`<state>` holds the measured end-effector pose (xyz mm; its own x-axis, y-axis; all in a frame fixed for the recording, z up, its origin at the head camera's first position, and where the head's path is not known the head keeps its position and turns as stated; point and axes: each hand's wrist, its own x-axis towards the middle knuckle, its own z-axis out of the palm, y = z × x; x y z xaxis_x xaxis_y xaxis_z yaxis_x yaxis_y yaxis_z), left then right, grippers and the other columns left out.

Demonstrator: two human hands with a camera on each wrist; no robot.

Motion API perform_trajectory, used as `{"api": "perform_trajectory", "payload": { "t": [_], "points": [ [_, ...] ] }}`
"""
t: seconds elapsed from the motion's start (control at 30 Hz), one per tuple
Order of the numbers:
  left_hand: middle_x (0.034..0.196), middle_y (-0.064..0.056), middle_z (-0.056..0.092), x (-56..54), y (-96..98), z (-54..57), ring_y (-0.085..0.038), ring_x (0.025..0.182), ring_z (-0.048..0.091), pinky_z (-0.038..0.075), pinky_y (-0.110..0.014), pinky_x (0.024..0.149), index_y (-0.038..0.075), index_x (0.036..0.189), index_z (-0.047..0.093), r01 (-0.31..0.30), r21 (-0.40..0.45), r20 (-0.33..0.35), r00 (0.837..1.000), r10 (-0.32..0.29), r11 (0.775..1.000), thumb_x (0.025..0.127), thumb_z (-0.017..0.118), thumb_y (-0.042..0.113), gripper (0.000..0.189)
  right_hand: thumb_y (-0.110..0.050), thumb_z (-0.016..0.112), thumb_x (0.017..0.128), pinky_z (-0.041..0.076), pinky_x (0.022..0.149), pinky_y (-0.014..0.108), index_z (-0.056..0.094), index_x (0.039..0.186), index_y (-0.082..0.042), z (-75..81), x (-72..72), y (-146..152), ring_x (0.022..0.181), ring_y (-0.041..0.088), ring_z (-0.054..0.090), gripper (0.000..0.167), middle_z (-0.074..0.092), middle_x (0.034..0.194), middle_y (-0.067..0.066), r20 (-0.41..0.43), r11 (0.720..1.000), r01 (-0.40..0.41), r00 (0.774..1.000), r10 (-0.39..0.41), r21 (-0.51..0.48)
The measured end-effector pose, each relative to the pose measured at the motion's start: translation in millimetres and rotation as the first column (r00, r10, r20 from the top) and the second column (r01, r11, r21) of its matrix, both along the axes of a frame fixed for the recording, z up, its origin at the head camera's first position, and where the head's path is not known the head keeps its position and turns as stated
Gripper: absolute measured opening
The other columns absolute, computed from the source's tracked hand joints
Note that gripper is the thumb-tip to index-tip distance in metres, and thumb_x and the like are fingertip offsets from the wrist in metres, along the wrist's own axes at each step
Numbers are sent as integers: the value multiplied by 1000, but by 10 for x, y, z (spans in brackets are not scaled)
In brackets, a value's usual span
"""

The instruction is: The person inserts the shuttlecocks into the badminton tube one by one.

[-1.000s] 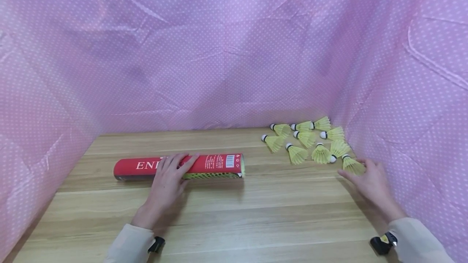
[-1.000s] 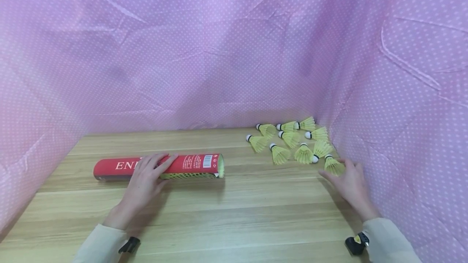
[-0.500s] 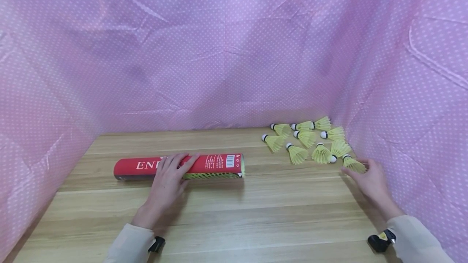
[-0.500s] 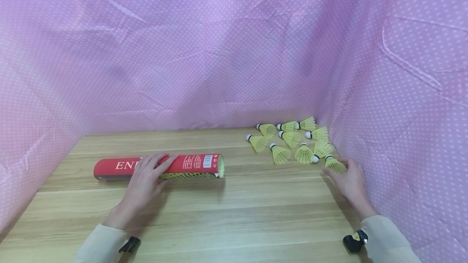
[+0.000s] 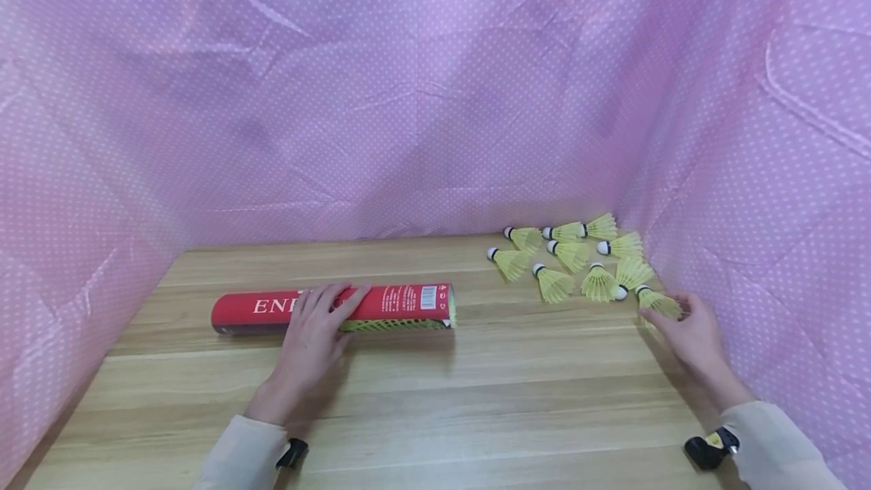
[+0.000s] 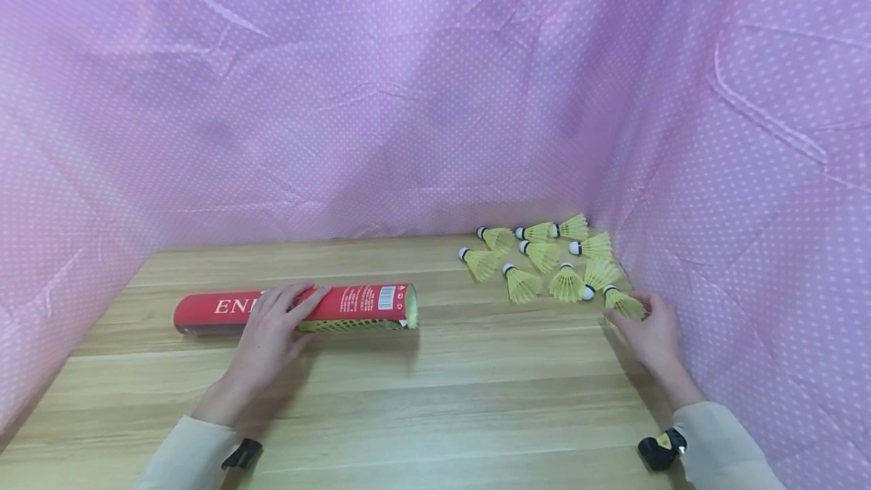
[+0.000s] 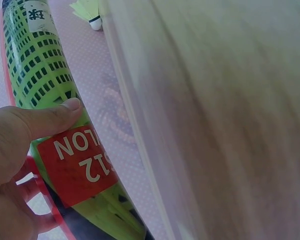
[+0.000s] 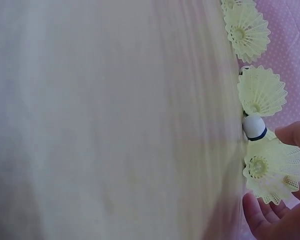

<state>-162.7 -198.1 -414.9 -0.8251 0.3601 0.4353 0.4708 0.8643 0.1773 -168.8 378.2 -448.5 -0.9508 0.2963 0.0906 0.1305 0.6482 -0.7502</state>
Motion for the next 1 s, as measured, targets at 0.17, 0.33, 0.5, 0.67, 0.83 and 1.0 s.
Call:
{"api": "perform_trajectory", "payload": {
  "t": [0.17,0.33,0.5,0.67,0.83,1.0],
  "points": [
    [141,-15,50,-8,5,18,-38,130,42,23,-66,112,29,153,45,7,9,-22,1000,-6,1000,69,92,4,99,-37,70,94,39,95,68,42,140,12,65,21,-24,120,54,43,73,41,136,44,3,1000,-8,1000,8,-30],
    [141,-15,51,-14,9,24,-37,129,43,22,-65,113,29,152,46,13,22,-21,1000,-13,1000,68,92,4,99,-37,69,95,45,87,43,42,141,10,124,52,-50,116,45,47,72,44,136,40,-6,998,-8,1000,8,-58],
    [142,-15,51,-22,5,29,-36,130,42,22,-64,114,30,153,44,10,17,-12,1000,-10,1000,69,92,6,100,-33,73,93,46,73,15,46,137,8,190,85,-114,97,10,55,66,51,130,29,-53,994,-36,998,31,-105],
    [142,-14,51,-26,-5,23,-36,130,42,22,-63,114,30,153,44,5,12,-9,1000,-5,1000,70,92,6,99,-23,76,91,53,69,13,50,132,8,269,90,-255,84,-11,56,58,61,113,6,-117,985,-86,991,68,-152],
    [143,-13,50,-24,-10,19,-35,131,41,22,-63,114,31,154,43,-1,15,3,1000,1,1000,70,92,7,100,-20,77,90,52,71,13,50,131,8,376,97,-429,86,-11,57,57,60,108,-6,-134,975,-119,986,95,-185],
    [141,-13,50,-34,-8,19,-36,130,42,25,-63,112,30,153,44,0,14,-14,1000,0,1000,68,93,5,101,-22,76,92,51,74,13,49,135,4,468,106,-594,91,-10,57,58,57,115,-1,-109,965,-142,987,120,-221]
  ]
}}
